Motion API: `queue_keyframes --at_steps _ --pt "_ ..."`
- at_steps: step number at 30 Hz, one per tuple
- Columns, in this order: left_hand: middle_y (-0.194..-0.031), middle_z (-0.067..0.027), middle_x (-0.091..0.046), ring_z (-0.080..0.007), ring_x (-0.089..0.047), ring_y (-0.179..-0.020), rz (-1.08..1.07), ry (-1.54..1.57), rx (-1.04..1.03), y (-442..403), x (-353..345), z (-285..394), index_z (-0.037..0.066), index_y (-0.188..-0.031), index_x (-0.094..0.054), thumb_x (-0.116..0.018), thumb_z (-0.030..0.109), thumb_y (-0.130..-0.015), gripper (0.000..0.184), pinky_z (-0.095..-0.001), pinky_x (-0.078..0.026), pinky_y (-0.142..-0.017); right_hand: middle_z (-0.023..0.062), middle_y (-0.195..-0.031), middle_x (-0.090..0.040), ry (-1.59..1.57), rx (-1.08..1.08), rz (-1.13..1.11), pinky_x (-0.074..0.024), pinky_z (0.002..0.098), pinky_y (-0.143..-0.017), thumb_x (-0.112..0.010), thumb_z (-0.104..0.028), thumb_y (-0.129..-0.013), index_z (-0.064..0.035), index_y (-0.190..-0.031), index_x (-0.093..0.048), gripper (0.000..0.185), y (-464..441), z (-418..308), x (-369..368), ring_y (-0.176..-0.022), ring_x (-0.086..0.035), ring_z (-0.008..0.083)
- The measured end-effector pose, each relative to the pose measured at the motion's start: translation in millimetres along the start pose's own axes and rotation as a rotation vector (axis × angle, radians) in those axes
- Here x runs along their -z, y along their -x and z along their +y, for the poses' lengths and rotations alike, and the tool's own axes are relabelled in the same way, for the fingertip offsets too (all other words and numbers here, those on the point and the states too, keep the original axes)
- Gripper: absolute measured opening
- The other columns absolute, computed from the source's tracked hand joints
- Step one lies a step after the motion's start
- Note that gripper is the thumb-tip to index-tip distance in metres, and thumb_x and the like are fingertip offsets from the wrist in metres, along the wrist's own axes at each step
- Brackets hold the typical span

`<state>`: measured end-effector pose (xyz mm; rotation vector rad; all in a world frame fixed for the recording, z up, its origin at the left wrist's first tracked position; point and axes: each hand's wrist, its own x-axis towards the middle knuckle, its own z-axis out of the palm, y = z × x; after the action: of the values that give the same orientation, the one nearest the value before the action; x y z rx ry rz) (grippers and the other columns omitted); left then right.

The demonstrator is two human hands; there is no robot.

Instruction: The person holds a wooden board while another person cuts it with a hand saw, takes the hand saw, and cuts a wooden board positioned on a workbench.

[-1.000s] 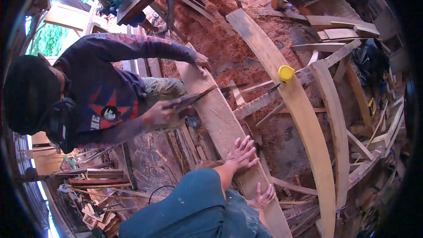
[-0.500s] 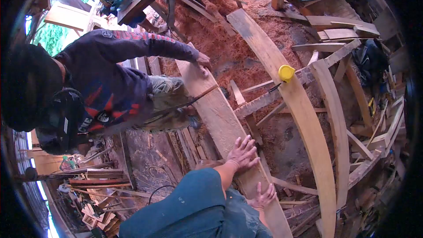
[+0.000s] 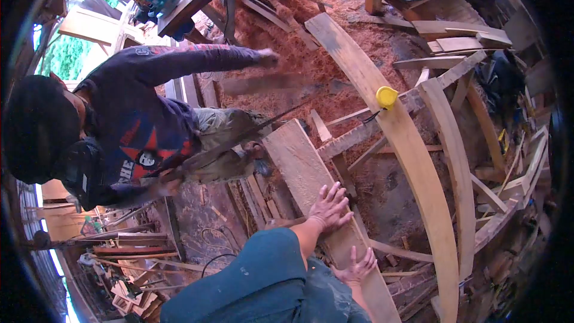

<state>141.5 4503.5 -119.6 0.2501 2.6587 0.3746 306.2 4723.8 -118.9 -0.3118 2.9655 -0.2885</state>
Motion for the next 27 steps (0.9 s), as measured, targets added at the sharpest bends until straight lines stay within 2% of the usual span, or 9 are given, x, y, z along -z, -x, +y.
queue_keyframes --at_steps 3,6,9,12,18,21,24,25,27 --pt "-0.152 -0.0116 -0.040 -0.0308 -0.017 -0.149 0.057 -0.007 0.000 0 -9 -1 0.010 -0.132 -0.060 -0.035 0.062 -0.095 0.068 -0.0557 -0.009 -0.119 0.0256 -0.150 -0.025 0.014 -0.009 -0.018 -0.0228 0.0645 -0.111 -0.075 -0.077 -0.051 -0.0318 -0.149 -0.034 0.116 1 1 -1 -0.138 -0.028 0.0438" --pt "-0.143 -0.0099 -0.046 -0.0304 -0.024 -0.144 0.306 -0.068 -0.051 -1 -24 -6 0.012 -0.116 -0.068 -0.044 0.065 -0.090 0.064 -0.0554 -0.015 -0.116 0.0256 -0.150 -0.026 0.030 -0.034 -0.055 -0.0227 0.0642 -0.111 -0.075 -0.078 -0.051 -0.0319 -0.149 -0.034 0.116 4 0 -1 -0.138 -0.029 0.0436" --pt "-0.151 -0.0125 -0.041 -0.0317 -0.020 -0.148 0.095 -0.015 -0.016 1 -13 -2 0.010 -0.132 -0.060 -0.037 0.062 -0.095 0.068 -0.0562 -0.010 -0.118 0.0258 -0.150 -0.027 0.024 -0.047 -0.099 -0.0231 0.0643 -0.111 -0.075 -0.077 -0.051 -0.0316 -0.150 -0.034 0.117 5 1 -2 -0.138 -0.029 0.0435" --pt "-0.145 -0.0101 -0.045 -0.0304 -0.023 -0.145 0.275 -0.010 -0.038 1 -23 -6 0.011 -0.122 -0.066 -0.041 0.064 -0.093 0.066 -0.0557 -0.013 -0.117 0.0260 -0.150 -0.028 0.028 -0.006 -0.024 -0.0237 0.0644 -0.111 -0.075 -0.078 -0.050 -0.0313 -0.150 -0.033 0.118 2 1 -2 -0.139 -0.029 0.0435" --pt "-0.151 -0.0135 -0.040 -0.0328 -0.021 -0.148 0.154 0.014 -0.048 6 -8 -5 0.008 -0.131 -0.058 -0.040 0.060 -0.095 0.066 -0.0558 -0.014 -0.118 0.0262 -0.150 -0.028 0.031 -0.009 -0.006 -0.0256 0.0639 -0.110 -0.078 -0.075 -0.049 -0.0313 -0.150 -0.033 0.118 6 -3 -2 -0.139 -0.029 0.0432" --pt "-0.151 -0.0149 -0.039 -0.0337 -0.022 -0.148 0.157 0.017 -0.054 4 -13 -5 0.008 -0.133 -0.056 -0.043 0.060 -0.094 0.067 -0.0566 -0.015 -0.118 0.0260 -0.150 -0.027 0.033 -0.007 0.005 -0.0249 0.0639 -0.110 -0.079 -0.072 -0.049 -0.0319 -0.149 -0.034 0.117 8 -5 1 -0.139 -0.029 0.0431" --pt "-0.151 -0.0166 -0.038 -0.0352 -0.022 -0.147 0.418 0.113 -0.226 16 -15 -15 0.007 -0.135 -0.055 -0.047 0.060 -0.093 0.068 -0.0576 -0.019 -0.117 0.0256 -0.151 -0.027 0.007 -0.023 0.021 -0.0230 0.0644 -0.110 -0.080 -0.071 -0.049 -0.0327 -0.149 -0.034 0.116 9 -7 1 -0.139 -0.028 0.0433" --pt "-0.150 -0.0170 -0.040 -0.0354 -0.027 -0.146 0.466 0.153 -0.298 36 -12 -18 0.009 -0.135 -0.055 -0.055 0.056 -0.091 0.064 -0.0584 -0.025 -0.114 0.0253 -0.151 -0.027 -0.007 -0.024 0.020 -0.0220 0.0644 -0.111 -0.080 -0.071 -0.050 -0.0324 -0.149 -0.034 0.115 8 -8 1 -0.140 -0.027 0.0433" --pt "-0.142 -0.0164 -0.049 -0.0348 -0.042 -0.137 0.374 0.134 -0.455 83 -16 -24 0.010 -0.130 -0.057 -0.061 0.049 -0.091 0.056 -0.0528 -0.035 -0.110 0.0249 -0.151 -0.027 -0.034 -0.023 0.007 -0.0202 0.0643 -0.112 -0.080 -0.070 -0.051 -0.0319 -0.149 -0.034 0.114 12 -7 5 -0.140 -0.025 0.0433"
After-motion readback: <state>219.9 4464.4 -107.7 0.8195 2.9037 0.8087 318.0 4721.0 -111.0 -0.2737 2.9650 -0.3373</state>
